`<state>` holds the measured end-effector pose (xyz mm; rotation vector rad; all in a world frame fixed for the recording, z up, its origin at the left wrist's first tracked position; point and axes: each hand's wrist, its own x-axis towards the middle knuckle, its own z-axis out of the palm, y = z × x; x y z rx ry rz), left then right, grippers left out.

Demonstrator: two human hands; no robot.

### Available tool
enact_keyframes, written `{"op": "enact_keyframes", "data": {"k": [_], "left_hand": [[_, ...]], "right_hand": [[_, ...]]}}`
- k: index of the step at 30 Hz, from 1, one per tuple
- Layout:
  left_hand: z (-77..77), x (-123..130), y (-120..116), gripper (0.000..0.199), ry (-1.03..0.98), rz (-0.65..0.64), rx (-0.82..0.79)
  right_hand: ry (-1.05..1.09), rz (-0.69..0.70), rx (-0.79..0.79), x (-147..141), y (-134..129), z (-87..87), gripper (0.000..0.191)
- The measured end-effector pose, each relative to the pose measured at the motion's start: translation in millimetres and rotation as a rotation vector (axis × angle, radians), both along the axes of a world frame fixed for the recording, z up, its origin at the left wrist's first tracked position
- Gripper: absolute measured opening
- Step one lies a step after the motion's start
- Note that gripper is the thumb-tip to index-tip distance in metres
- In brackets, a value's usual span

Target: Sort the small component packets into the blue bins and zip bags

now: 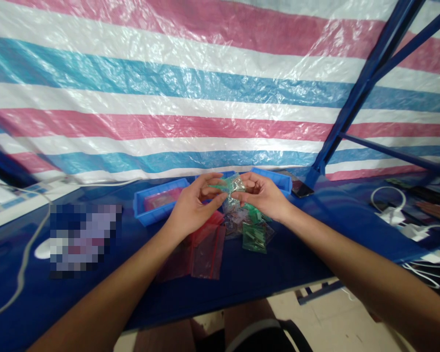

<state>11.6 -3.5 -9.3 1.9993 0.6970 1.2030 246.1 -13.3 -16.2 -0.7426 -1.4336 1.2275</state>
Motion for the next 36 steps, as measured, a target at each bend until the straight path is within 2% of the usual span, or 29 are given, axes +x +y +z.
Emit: {"op": "enact_keyframes", "data": {"k": [3,5,7,9,13,17,22,26,28,31,33,36], "left_hand": [[5.1,-2,-5,0.061,0.189,0.002,0.326],[8.7,-3,-7,0.056,0.304,0.019,0.524],[10.7,-4,-8,0.041,0.347,0.059,0.633],[11.4,-5,-7,0.029,0.321,0.091,0.656],[10.7,-5,-4,0.016,0.197,0.182,0.486],[7.2,-3,0,0.028,0.095,0.257,0.178],[1.9,1,5,0.050,-0.097,0.111,-0.134],[2.6,2,4,0.054,-0.103,0.055,-0.162],[5.0,0,2,0.054,-0.047,0.087,-0.066],[9.1,-3,-2,0.059,0.136,0.142,0.237],[10.4,-4,-4,0.051,0.256,0.149,0.428],[10.2,-6,-5,0.030,0.323,0.167,0.574]], "right_hand": [[0.018,0.009,-0.021,1,1,-1.3,0.049],[0.038,0.020,-0.066,1,0,-2.4,0.053],[0.042,0.046,-0.116,0,-2,-2.2,0.057],[0.034,0.075,-0.149,-1,-4,0.4,0.060],[0.060,0.061,-0.199,-2,-10,9.0,0.069],[-0.009,0.002,-0.114,1,-9,9.3,0.058],[-0.122,-0.018,-0.039,2,-4,0.4,0.043],[-0.112,-0.024,-0.075,2,-3,-0.6,0.045],[-0.076,-0.031,-0.110,2,-4,0.2,0.047],[-0.016,-0.020,-0.151,2,-4,0.7,0.050],[0.014,0.013,-0.182,1,-4,0.1,0.051],[0.035,0.052,-0.210,0,-4,-1.6,0.053]]}}
